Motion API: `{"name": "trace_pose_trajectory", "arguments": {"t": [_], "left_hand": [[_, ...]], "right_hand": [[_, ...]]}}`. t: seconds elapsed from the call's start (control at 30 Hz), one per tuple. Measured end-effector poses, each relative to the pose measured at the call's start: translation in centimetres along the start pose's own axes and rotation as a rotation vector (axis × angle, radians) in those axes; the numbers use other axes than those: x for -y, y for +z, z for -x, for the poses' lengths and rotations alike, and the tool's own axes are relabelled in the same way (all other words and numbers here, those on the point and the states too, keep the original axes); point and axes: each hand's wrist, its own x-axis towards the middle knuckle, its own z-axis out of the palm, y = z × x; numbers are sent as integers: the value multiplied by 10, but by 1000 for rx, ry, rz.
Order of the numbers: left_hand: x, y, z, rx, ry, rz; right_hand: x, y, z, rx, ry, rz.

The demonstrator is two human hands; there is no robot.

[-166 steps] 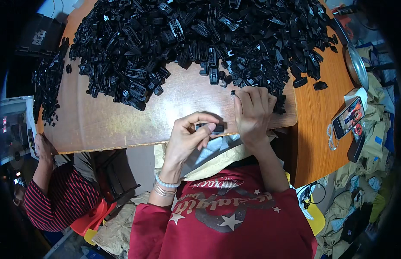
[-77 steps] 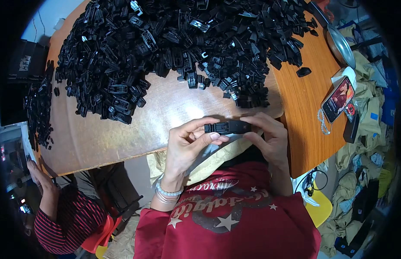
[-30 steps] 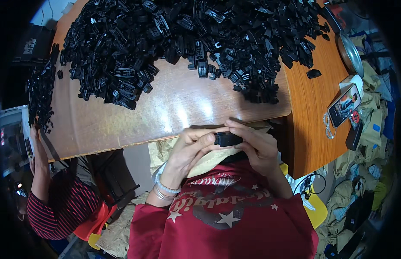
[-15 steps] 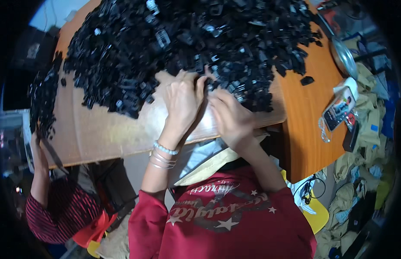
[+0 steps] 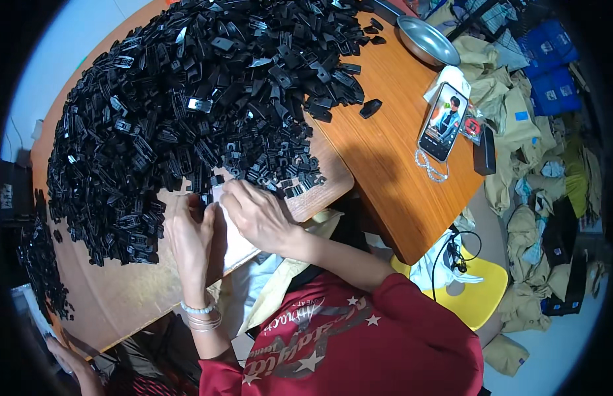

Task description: Inspecting and sorting small black plastic components from a large pile on a table.

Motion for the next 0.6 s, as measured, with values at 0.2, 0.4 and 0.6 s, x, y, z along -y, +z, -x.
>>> {"name": "trace_pose_trajectory", "arguments": {"t": [0.2, 0.4, 0.6], "left_hand": [[32, 6, -1, 158, -357, 615], [36, -11, 5, 314, -534, 910], [22, -6, 24, 176, -512, 1042]], "right_hand": [[10, -6, 20, 57, 114, -175], [7, -11, 27, 63, 37, 34], [8, -9, 29, 56, 56, 63]]}}
